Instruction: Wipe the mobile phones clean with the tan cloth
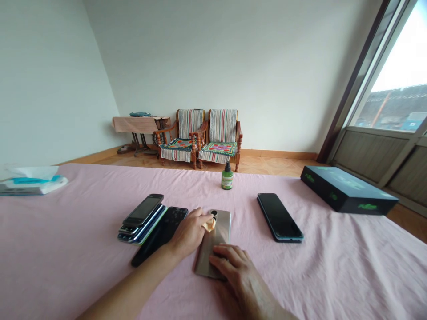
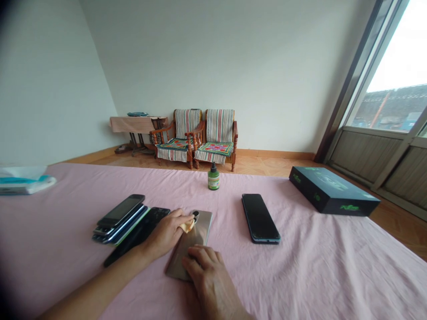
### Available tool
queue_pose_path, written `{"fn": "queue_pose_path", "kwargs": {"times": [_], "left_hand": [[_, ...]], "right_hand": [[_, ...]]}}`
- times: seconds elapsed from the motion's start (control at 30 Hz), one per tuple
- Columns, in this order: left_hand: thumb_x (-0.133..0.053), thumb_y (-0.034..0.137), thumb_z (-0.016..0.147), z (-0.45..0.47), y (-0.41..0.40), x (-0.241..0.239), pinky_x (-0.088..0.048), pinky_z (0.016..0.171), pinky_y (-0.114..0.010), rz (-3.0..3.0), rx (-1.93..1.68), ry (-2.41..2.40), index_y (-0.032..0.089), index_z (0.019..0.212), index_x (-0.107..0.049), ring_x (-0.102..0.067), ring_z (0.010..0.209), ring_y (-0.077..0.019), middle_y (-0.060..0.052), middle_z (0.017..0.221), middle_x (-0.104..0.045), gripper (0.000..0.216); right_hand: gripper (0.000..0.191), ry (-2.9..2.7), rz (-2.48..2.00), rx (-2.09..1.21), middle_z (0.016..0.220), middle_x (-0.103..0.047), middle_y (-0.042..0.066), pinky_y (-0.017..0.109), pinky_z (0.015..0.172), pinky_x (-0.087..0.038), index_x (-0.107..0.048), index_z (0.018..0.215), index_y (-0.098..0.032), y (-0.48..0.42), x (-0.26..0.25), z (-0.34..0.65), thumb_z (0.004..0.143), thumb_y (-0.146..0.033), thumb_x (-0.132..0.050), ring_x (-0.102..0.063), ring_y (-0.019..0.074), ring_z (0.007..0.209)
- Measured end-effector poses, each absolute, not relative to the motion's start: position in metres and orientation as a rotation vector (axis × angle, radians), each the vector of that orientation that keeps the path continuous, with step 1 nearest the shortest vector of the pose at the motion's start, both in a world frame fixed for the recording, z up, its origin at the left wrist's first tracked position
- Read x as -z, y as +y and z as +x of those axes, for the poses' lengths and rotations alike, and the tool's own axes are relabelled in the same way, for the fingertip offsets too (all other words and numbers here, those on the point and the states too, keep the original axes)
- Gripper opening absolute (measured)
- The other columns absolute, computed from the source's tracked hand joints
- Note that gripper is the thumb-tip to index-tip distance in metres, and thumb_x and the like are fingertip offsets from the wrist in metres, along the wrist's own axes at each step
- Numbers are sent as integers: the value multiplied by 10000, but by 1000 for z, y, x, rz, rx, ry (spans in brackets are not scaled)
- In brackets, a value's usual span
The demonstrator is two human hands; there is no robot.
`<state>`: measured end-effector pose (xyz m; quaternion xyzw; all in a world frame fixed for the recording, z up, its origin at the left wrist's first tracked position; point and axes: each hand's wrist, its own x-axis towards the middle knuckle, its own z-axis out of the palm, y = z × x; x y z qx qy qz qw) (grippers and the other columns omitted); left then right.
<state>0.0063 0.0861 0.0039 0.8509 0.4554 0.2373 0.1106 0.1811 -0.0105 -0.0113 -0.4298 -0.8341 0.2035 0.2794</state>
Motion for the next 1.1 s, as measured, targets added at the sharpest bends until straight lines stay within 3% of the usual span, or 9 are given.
{"fn": "queue_pose_path", "kwargs": {"times": [0.13, 0.27, 0.43, 0.6, 0.9, 1.1], "left_hand": [[-423, 35, 798, 5, 83, -6, -460, 707, -250, 2487, -726, 1301, 186, 859, -701, -584, 782, -173, -36, 804, -609, 322], [-440, -9, 754, 4, 82, -2, -455, 745, -255, 2459, -806, 1340, 180, 892, -662, -599, 828, -171, -34, 859, -639, 323], [-467, 23, 786, 5, 83, -3, -434, 663, -272, 2429, -936, 1466, 162, 737, -575, -575, 724, -183, -33, 745, -599, 182], [-495, -2, 778, 5, 79, -8, -422, 796, -281, 2520, -940, 1400, 171, 801, -636, -549, 888, -193, -48, 878, -598, 225], [-484, 37, 836, 10, 78, -9, -412, 678, -273, 2588, -748, 1396, 194, 768, -692, -539, 756, -188, -28, 730, -584, 269], [-444, 73, 889, 10, 85, -4, -439, 793, -275, 2573, -764, 1360, 190, 879, -704, -552, 849, -183, -44, 831, -609, 285]], "right_hand": [[453, -2245, -1161, -535, 1254, -577, 75, 369, 979, -384, -612, 1208, -246, -10, 12, 181, 769, -143, -567, -488, 243, 1163], [461, -2256, -1127, -523, 1264, -571, 70, 363, 984, -383, -593, 1230, -259, -9, 14, 183, 785, -147, -555, -481, 238, 1176], [486, -2262, -1158, -552, 1276, -566, 79, 363, 998, -373, -602, 1221, -237, -10, 11, 182, 755, -110, -556, -469, 239, 1194], [449, -2262, -1173, -562, 1268, -574, 86, 361, 1001, -372, -620, 1194, -213, -11, 8, 181, 760, -115, -560, -472, 237, 1195], [457, -2251, -1174, -561, 1265, -581, 84, 368, 999, -383, -623, 1193, -223, -10, 8, 181, 755, -109, -558, -475, 240, 1200], [435, -2256, -1201, -560, 1274, -578, 90, 385, 999, -386, -632, 1187, -220, -11, 8, 180, 765, -130, -575, -480, 250, 1197]]}}
